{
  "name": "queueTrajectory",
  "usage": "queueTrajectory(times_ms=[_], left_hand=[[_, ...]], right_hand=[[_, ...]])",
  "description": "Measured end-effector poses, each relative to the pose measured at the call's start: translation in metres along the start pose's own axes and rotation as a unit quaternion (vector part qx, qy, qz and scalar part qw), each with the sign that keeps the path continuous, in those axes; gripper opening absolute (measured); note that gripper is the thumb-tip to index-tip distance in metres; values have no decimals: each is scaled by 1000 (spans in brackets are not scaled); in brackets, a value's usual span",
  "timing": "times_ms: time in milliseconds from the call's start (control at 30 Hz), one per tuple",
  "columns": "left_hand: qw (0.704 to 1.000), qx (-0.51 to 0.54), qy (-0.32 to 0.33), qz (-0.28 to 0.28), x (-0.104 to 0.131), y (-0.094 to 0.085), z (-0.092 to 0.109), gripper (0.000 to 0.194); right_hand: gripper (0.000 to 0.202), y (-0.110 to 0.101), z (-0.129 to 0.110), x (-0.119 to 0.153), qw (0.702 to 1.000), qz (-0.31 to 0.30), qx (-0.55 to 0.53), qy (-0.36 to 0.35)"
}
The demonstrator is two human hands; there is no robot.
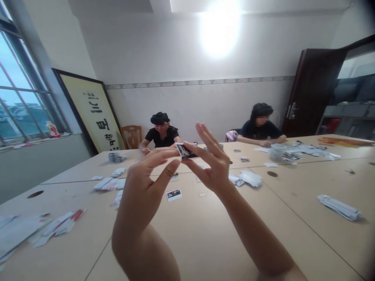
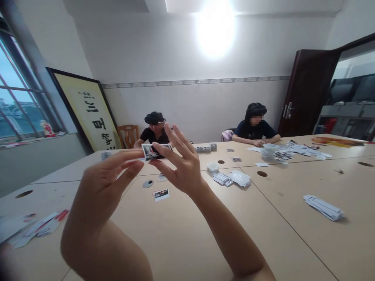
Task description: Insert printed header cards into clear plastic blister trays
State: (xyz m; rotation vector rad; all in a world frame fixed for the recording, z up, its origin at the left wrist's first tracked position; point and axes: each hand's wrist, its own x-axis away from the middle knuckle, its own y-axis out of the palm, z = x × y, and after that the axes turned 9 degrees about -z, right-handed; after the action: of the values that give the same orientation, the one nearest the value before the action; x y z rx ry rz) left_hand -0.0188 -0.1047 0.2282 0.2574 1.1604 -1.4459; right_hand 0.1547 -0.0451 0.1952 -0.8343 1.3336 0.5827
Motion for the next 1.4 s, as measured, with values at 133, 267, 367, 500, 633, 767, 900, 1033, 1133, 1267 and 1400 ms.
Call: queueTrajectory(times_ms=[133, 267, 367, 500, 633, 767, 900, 1033, 1133, 1267, 1400], left_hand=[[999, -24, 15, 15, 1, 3, 8, 13], [998, -61, 30, 7, -2, 9, 8, 13], [997, -69, 37, 27, -6, 16, 8, 13], [997, -67, 20, 22, -12, 26, 6, 12], [998, -70, 6, 8, -14, 32, 8, 10], [996, -90, 11, -3, -15, 38, 14, 9], [995, -100, 27, -11, -17, 43, 15, 9], [993, -113, 44, -15, -18, 43, 12, 10], [989, -134, 39, -38, -18, 44, 11, 12], [986, -150, 11, -75, -21, 51, 10, 14], [988, -115, -8, -102, -25, 57, 9, 15]], right_hand=[[25, -16, -15, 0, 999, -37, -23, 25], [25, -25, -15, 2, 996, -63, -44, 42], [22, -33, -16, 0, 992, -87, -50, 82], [17, -45, -21, -3, 986, -50, -34, 153], [4, -56, -27, -2, 981, -47, -44, 184], [8, -58, -27, -1, 975, -92, -58, 194], [9, -57, -24, -1, 975, -103, -52, 191], [12, -57, -22, 1, 975, -116, -36, 187], [14, -56, -21, 2, 971, -145, -2, 189], [14, -56, -17, 2, 962, -173, 13, 210], [15, -57, -11, 0, 956, -178, -4, 231]])
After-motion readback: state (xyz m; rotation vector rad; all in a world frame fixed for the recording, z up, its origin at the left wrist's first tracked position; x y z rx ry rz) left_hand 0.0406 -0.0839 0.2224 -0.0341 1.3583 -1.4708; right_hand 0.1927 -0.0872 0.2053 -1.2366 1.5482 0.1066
